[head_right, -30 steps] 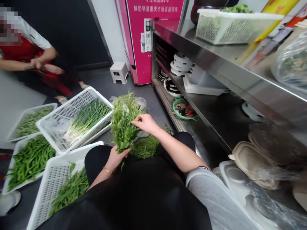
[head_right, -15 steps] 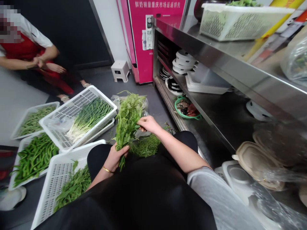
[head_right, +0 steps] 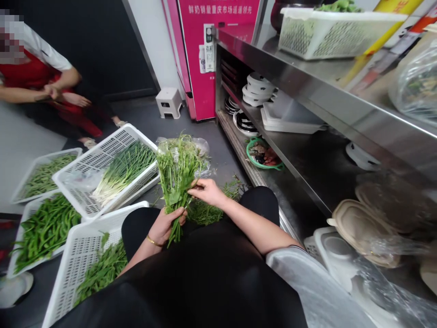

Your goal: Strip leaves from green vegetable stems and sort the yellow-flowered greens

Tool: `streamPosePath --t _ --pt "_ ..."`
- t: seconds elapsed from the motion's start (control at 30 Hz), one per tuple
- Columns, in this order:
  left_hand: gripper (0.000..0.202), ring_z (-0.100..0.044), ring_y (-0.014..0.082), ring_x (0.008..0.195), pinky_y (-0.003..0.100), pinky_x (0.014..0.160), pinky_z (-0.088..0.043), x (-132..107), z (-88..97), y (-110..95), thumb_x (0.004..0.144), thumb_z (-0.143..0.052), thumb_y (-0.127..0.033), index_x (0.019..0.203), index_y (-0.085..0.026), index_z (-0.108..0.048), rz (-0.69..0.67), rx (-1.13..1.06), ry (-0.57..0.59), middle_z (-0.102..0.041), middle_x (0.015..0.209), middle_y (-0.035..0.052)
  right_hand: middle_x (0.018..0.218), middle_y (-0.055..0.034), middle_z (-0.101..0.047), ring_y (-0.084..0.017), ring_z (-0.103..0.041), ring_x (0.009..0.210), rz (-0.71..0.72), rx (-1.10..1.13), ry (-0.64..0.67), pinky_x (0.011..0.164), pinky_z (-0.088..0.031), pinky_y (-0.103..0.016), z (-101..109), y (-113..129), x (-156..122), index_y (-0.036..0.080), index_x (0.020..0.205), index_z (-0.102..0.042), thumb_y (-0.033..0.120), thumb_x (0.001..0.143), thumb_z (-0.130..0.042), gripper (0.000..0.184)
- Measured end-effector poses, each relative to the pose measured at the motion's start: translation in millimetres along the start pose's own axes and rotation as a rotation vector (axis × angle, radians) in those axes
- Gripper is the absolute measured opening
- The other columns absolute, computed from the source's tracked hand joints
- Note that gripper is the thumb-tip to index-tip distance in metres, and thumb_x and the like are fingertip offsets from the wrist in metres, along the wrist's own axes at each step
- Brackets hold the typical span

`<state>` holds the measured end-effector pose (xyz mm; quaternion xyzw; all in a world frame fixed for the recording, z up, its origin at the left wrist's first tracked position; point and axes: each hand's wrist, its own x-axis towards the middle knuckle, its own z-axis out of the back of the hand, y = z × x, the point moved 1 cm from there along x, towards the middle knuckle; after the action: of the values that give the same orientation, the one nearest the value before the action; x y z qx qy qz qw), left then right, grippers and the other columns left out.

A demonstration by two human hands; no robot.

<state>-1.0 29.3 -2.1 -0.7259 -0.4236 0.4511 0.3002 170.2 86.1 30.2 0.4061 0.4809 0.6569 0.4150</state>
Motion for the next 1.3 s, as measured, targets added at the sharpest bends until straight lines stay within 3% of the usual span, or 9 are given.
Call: streamPosePath --t 0.1,0.2,0.3,0.47,0.6,0.73,0.93,1.07,1.3 --pt "0.023 -0.043 0.0054 0.040 0.019 0.041 -0.034 -1 -0.7 0 0.061 -0.076 -0.026 0.064 -0.010 -0.060 0.000 -0.032 -0.027 -0.055 0.054 0.0007 0.071 -0.0059 -0.060 -0.014 -0.056 0.065 0.212 -0.457 -0.033 0.064 -0.047 -0.028 -5 -3 0 0.015 0.073 -0.055 0.027 0.079 -0.052 0.015" --pt "0.023 -0.041 0.0045 0.039 0.018 0.039 -0.031 -3 3.1 1 0.060 -0.076 -0.026 0.063 -0.011 -0.058 -0.029 -0.023 -0.069 -0.054 0.054 -0.0003 0.074 -0.0092 -0.060 -0.017 -0.056 0.070 0.233 -0.653 -0.124 0.067 -0.047 -0.032 6 -4 6 0.015 0.070 -0.052 0.023 0.078 -0.048 0.012" --pt "0.024 -0.043 0.0063 0.040 0.019 0.040 -0.033 -3 12.7 -1 0.061 -0.076 -0.027 0.062 -0.011 -0.058 -0.092 0.117 -0.130 -0.052 0.047 -0.0014 0.067 -0.0043 -0.058 -0.014 -0.055 0.061 0.044 -0.293 -0.235 0.060 -0.048 -0.029 42 10 5 0.016 0.073 -0.052 0.028 0.076 -0.052 0.012" --pt "0.025 -0.045 0.0073 0.042 0.019 0.043 -0.035 1 24.5 -3 0.056 -0.078 -0.024 0.062 -0.012 -0.057 -0.131 0.215 -0.194 -0.054 0.047 -0.0022 0.056 0.0029 -0.052 -0.009 -0.047 0.042 -0.094 0.394 -0.081 0.040 -0.040 -0.024 91 48 -16 0.019 0.072 -0.051 0.040 0.068 -0.063 0.024" --pt "0.025 -0.047 0.0075 0.043 0.020 0.044 -0.037 5 18.2 2 0.056 -0.078 -0.023 0.066 -0.011 -0.060 -0.102 0.222 -0.162 -0.058 0.052 -0.0006 0.055 -0.0006 -0.059 -0.012 -0.054 0.046 -0.221 0.193 0.024 0.044 -0.044 -0.024 62 44 -5 0.015 0.068 -0.058 0.041 0.069 -0.064 0.026" --pt "0.025 -0.050 0.0097 0.045 0.021 0.046 -0.039 1 11.7 6 0.055 -0.078 -0.022 0.069 -0.012 -0.060 -0.100 0.255 -0.176 -0.060 0.055 -0.0003 0.041 0.0026 -0.053 -0.009 -0.049 0.038 -0.278 0.011 -0.137 0.041 -0.041 -0.020 28 16 24 0.015 0.059 -0.055 0.053 0.072 -0.059 0.040" --pt "0.023 -0.041 0.0063 0.043 0.020 0.042 -0.033 -3 12.0 1 0.063 -0.073 -0.025 0.078 -0.009 -0.065 -0.054 0.066 0.023 -0.056 0.057 0.0016 0.054 -0.0022 -0.062 -0.010 -0.055 0.041 -0.273 0.354 -0.139 0.040 -0.045 -0.021 11 -6 11 0.013 0.068 -0.060 0.058 0.069 -0.060 0.045" --pt "0.022 -0.038 0.0049 0.042 0.019 0.041 -0.030 -1 11.3 2 0.064 -0.072 -0.024 0.076 -0.008 -0.065 -0.006 -0.047 0.085 -0.049 0.052 -0.0007 0.063 -0.0042 -0.065 -0.010 -0.057 0.045 -0.234 0.319 -0.191 0.043 -0.046 -0.021 9 -1 -7 0.012 0.075 -0.064 0.054 0.071 -0.060 0.042" --pt "0.019 -0.042 0.0067 0.042 0.020 0.042 -0.032 4 7.2 5 0.065 -0.072 -0.023 0.074 -0.008 -0.065 -0.042 0.006 0.031 -0.049 0.047 -0.0012 0.061 -0.0040 -0.062 -0.013 -0.058 0.059 -0.007 -0.413 -0.118 0.061 -0.043 -0.025 17 16 -2 0.014 0.064 -0.063 0.033 0.079 -0.057 0.025"
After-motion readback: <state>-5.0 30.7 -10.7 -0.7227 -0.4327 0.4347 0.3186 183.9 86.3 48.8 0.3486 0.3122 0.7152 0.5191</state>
